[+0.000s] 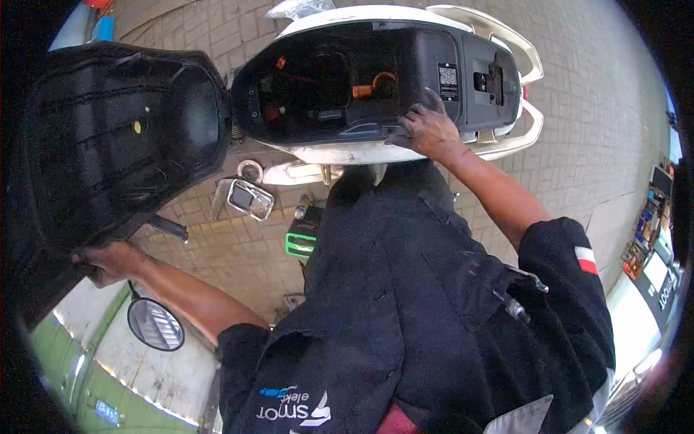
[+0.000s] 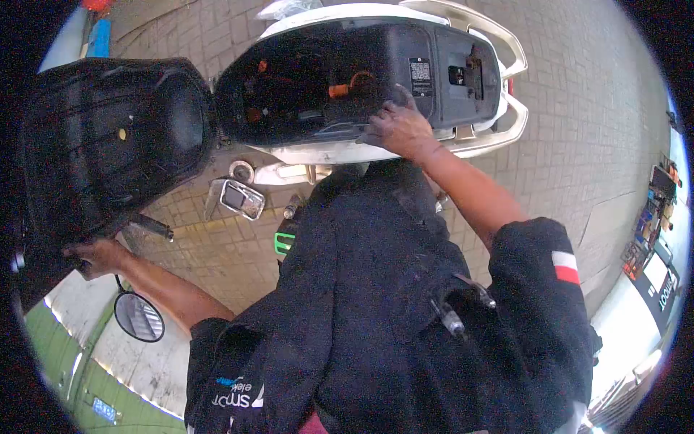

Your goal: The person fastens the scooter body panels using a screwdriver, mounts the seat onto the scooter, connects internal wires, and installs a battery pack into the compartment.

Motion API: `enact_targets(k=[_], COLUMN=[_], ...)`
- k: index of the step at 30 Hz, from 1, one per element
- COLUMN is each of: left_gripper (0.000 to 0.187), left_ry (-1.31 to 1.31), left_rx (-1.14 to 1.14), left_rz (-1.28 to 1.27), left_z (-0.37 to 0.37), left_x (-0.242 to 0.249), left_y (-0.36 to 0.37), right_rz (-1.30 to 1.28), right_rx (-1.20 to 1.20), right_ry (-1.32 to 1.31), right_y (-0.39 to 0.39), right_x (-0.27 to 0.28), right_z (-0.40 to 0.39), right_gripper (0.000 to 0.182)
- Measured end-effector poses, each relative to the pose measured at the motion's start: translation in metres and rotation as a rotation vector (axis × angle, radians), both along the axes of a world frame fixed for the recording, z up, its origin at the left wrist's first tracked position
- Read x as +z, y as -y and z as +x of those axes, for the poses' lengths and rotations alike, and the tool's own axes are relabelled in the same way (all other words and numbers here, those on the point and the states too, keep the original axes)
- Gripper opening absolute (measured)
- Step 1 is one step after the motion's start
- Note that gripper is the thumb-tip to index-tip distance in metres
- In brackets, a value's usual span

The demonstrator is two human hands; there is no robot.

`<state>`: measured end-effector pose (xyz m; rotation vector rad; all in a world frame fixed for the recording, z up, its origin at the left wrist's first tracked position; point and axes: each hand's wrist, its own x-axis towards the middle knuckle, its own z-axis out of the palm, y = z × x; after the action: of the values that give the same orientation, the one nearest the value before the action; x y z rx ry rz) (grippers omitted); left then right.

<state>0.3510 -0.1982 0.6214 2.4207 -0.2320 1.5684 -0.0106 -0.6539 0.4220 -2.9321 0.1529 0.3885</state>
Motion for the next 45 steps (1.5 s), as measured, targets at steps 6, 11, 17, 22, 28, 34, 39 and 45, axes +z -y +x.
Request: enact_targets(k=[6, 11, 17, 22, 28, 34, 39, 45], left_gripper=[0.061, 0.059, 0.050, 0.048, 0.054, 0.061, 0.064, 0.060], left_ry=[-0.148, -0.220, -0.094, -0.170, -0.246, -0.154, -0.161, 0.186], left_rx=[-0.069, -0.046, -0.072, -0.036, -0.015, -0.205, 0.014, -0.021], left_rz=[-0.657, -0.289, -0.167, -0.546, -0.618, -0.505, -0.473, -0.168], left_z=[-0.014, -0.023, -0.017, -0.001, -0.019, -0.028, -0.042, -0.052], left_x=[0.012, -0.001, -0.007, -0.009, -0.004, 0.005, 0.014, 0.004], left_y=[0.030, -0.016, 0.022, 0.019, 0.041, 0.032, 0.058, 0.083], right_rz=[0.000, 0.000, 0.016, 0.018, 0.055, 0.194, 0.070, 0.146], right_rx=[-0.048, -0.025, 0.015, 0.007, 0.027, -0.045, -0.147, -0.154], right_ry=[0.026, 0.100, -0.056, -0.009, -0.062, 0.050, 0.042, -0.073], right_y=[-0.002, -0.010, -0.002, 0.001, 0.003, -0.006, -0.009, -0.003], right_x=[0.009, 0.011, 0.010, 0.006, 0.012, 0.010, -0.011, -0.002], right_z=[0.002, -0.014, 0.001, 0.006, 0.019, 0.019, 0.019, 0.022], right_gripper=[0.049, 0.050, 0.054, 0.064, 0.062, 0.045, 0.040, 0.038])
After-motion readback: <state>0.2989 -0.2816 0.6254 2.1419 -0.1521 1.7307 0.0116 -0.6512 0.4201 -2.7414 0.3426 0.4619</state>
